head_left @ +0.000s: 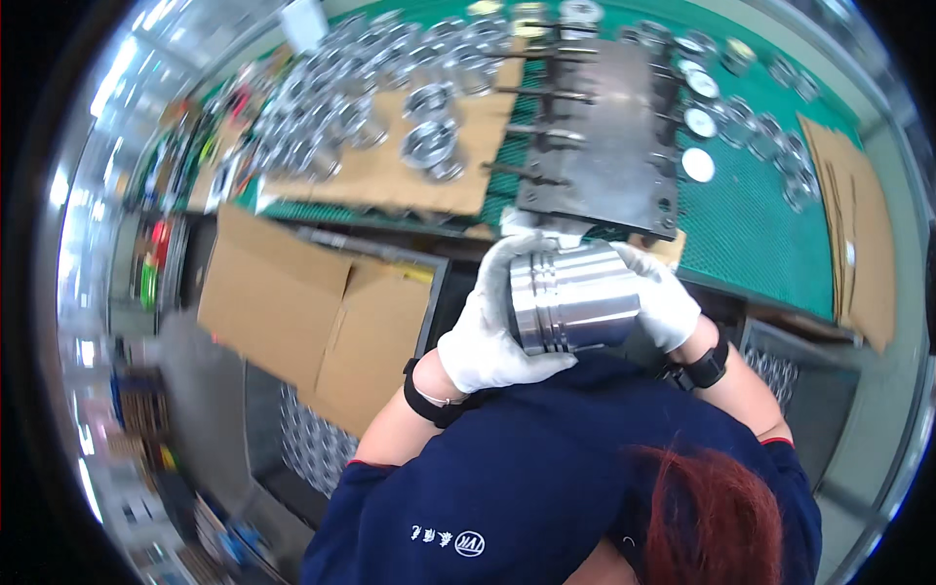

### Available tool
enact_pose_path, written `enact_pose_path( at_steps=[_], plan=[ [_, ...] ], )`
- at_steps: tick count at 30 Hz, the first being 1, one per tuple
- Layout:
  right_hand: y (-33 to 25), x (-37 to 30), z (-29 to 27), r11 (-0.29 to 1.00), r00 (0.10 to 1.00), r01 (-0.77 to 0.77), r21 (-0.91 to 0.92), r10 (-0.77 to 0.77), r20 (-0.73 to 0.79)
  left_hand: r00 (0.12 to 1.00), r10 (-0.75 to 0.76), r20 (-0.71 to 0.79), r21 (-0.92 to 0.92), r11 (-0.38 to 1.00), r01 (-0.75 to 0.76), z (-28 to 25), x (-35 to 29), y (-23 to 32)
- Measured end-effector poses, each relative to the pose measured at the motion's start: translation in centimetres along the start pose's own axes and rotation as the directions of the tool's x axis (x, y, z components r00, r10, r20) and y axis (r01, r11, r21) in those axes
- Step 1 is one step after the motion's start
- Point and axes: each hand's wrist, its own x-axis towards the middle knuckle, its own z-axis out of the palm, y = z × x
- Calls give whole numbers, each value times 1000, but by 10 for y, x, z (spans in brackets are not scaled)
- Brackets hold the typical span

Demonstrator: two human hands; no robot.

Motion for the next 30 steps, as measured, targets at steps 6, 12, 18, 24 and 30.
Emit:
enact_pose_path(
  at_steps=[6, 12, 18, 24, 30],
  plan=[
    [-40, -26, -56, 989, 860, -12, -145, -64, -506, 962, -222, 160, 24, 975, 221, -14, 100, -28],
    [-34, -17, -72, 971, 850, -18, -238, -110, -515, 905, -344, 251, 729, 682, 58, 6, 192, -32],
    [-37, 29, -83, 925, 901, -90, -368, -81, -425, 900, -385, 205, 852, 523, 30, 29, 225, -59],
    [-23, 58, -94, 918, 945, -187, -349, 71, -320, 973, 1, 230, 769, 613, -182, 9, 203, -105],
    [-10, 74, -92, 844, 944, -203, -497, 35, -327, 981, 53, 184, 627, 763, -159, 14, 201, -129]
  ],
)
